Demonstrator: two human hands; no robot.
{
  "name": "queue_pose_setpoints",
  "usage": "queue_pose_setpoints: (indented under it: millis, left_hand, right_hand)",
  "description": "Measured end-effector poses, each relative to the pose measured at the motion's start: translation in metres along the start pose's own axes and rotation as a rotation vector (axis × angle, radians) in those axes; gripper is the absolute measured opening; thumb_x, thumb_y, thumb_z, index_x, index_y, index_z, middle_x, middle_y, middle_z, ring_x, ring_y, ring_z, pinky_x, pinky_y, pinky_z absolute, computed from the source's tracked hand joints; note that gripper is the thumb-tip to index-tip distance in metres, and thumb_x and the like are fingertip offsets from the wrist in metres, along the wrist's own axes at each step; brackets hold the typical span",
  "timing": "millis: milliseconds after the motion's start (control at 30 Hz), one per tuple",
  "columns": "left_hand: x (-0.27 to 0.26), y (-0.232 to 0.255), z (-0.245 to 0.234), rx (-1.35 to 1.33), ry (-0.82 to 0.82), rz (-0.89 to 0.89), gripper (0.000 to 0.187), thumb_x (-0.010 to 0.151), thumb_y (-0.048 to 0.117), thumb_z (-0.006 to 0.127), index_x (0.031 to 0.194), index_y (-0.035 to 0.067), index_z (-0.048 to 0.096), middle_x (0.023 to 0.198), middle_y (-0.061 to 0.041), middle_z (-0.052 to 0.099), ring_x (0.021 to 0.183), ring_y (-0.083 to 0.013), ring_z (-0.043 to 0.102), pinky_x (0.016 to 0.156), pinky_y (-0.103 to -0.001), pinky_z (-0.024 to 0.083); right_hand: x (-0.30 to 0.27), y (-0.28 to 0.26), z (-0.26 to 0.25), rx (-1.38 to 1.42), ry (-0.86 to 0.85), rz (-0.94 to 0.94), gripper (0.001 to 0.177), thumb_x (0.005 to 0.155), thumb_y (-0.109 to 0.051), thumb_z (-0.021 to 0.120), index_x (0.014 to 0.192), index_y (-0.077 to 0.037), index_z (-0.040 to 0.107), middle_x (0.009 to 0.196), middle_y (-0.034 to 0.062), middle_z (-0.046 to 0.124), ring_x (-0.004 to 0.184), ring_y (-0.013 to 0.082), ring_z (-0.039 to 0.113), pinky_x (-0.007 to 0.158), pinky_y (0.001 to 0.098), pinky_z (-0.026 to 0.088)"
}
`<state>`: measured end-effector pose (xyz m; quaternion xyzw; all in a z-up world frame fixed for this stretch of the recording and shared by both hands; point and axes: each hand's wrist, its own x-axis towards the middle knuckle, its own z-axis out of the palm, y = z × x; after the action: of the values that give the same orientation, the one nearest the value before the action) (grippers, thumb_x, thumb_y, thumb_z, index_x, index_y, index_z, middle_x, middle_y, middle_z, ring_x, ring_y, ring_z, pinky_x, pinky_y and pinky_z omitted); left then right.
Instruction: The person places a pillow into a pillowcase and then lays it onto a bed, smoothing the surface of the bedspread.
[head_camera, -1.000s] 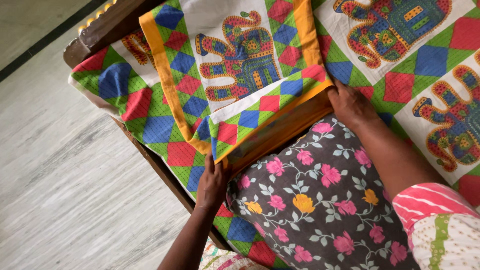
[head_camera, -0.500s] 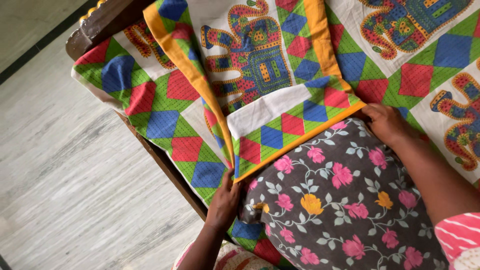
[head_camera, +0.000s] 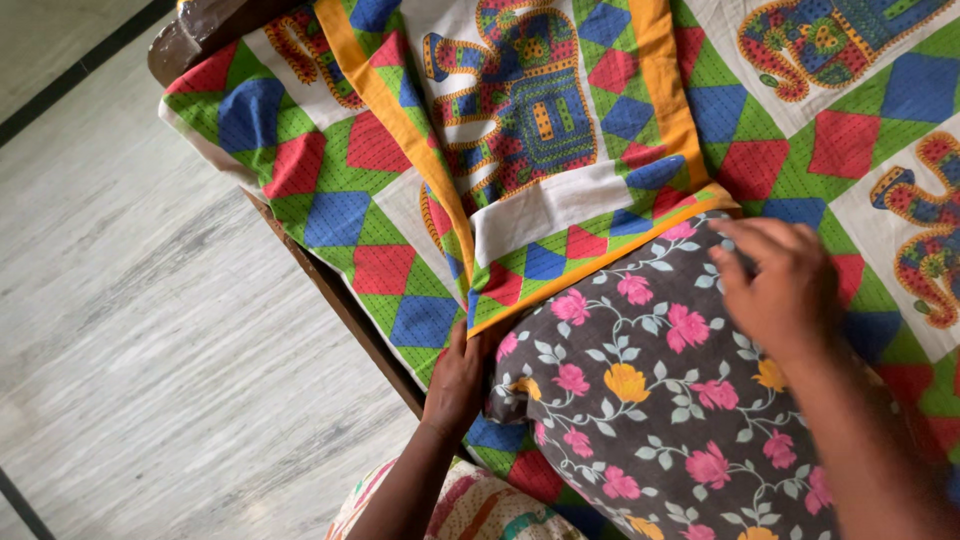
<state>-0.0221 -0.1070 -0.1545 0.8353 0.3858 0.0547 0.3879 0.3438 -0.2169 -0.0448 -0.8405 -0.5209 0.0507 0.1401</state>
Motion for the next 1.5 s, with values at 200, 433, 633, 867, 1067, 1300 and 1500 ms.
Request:
queue_pose_setpoints:
  millis: [200,433,633,867,1067,1300,1500]
  left_hand:
    - [-0.003,0.0,0.002,-0.005,0.043,0.048,0.044,0.093,0.001,0.053,0.138,-0.001,0.049,0.14,-0.027,0.05,0.104,-0.0447,0.065,0.087,-0.048,0.056]
    - [-0.01,-0.001,0.008,0.05,0.064,0.062,0.05,0.091,0.0,0.053,0.141,-0.002,0.047,0.142,-0.028,0.049,0.103,-0.0445,0.065,0.084,-0.048,0.056]
    - [-0.025,0.008,0.002,0.016,0.012,-0.01,0.043,0.094,0.009,0.063,0.134,0.002,0.048,0.141,-0.025,0.051,0.098,-0.0425,0.067,0.08,-0.047,0.057]
    - [-0.049,0.076,0.008,-0.125,0.025,-0.159,0.066,0.089,0.015,0.072,0.142,0.0,0.037,0.143,-0.032,0.04,0.088,-0.0497,0.065,0.07,-0.053,0.056]
    - [-0.043,0.101,0.002,-0.139,0.095,-0.083,0.051,0.093,0.003,0.059,0.143,0.001,0.047,0.146,-0.036,0.038,0.096,-0.0495,0.066,0.081,-0.05,0.057]
    - [-0.049,0.09,-0.002,0.034,-0.019,0.22,0.038,0.092,0.001,0.058,0.129,-0.005,0.061,0.134,-0.026,0.056,0.106,-0.042,0.066,0.087,-0.045,0.056]
    - [-0.052,0.087,-0.02,0.25,0.002,0.317,0.049,0.081,0.003,0.06,0.13,-0.002,0.061,0.132,-0.028,0.055,0.112,-0.042,0.062,0.081,-0.042,0.057]
  right_hand:
    - [-0.053,-0.177,0.012,0.14,-0.229,-0.329,0.105,0.044,-0.062,0.085,0.138,-0.02,0.062,0.146,0.0206,0.047,0.131,0.0455,0.039,0.11,0.0689,0.028]
    - [-0.068,-0.186,0.047,-0.147,-0.353,-0.209,0.08,0.06,-0.031,0.092,0.134,-0.022,0.064,0.147,0.01,0.051,0.141,0.0422,0.038,0.111,0.0646,0.028]
    - [-0.083,-0.159,0.054,0.097,0.037,-0.087,0.05,0.06,-0.014,0.09,0.107,-0.013,0.073,0.104,0.0054,0.071,0.122,0.0322,0.063,0.108,0.0538,0.043]
    - [-0.083,-0.151,0.053,0.194,0.261,-0.081,0.035,0.067,-0.007,0.081,0.102,-0.009,0.075,0.102,0.0067,0.07,0.116,0.0334,0.068,0.106,0.0514,0.049]
    - [-0.089,-0.156,0.086,-0.033,0.091,-0.114,0.017,0.082,-0.012,0.066,0.095,-0.008,0.076,0.111,0.0087,0.072,0.123,0.0319,0.061,0.116,0.0539,0.038]
    - [-0.054,-0.15,0.06,-0.06,-0.535,-0.122,0.038,0.074,-0.022,0.076,0.11,-0.01,0.077,0.119,0.0147,0.07,0.123,0.0322,0.056,0.121,0.0526,0.029]
    - [-0.048,-0.075,0.005,0.397,0.003,0.011,0.036,0.087,-0.014,0.079,0.121,-0.006,0.074,0.119,0.0127,0.073,0.109,0.0308,0.071,0.097,0.0381,0.054]
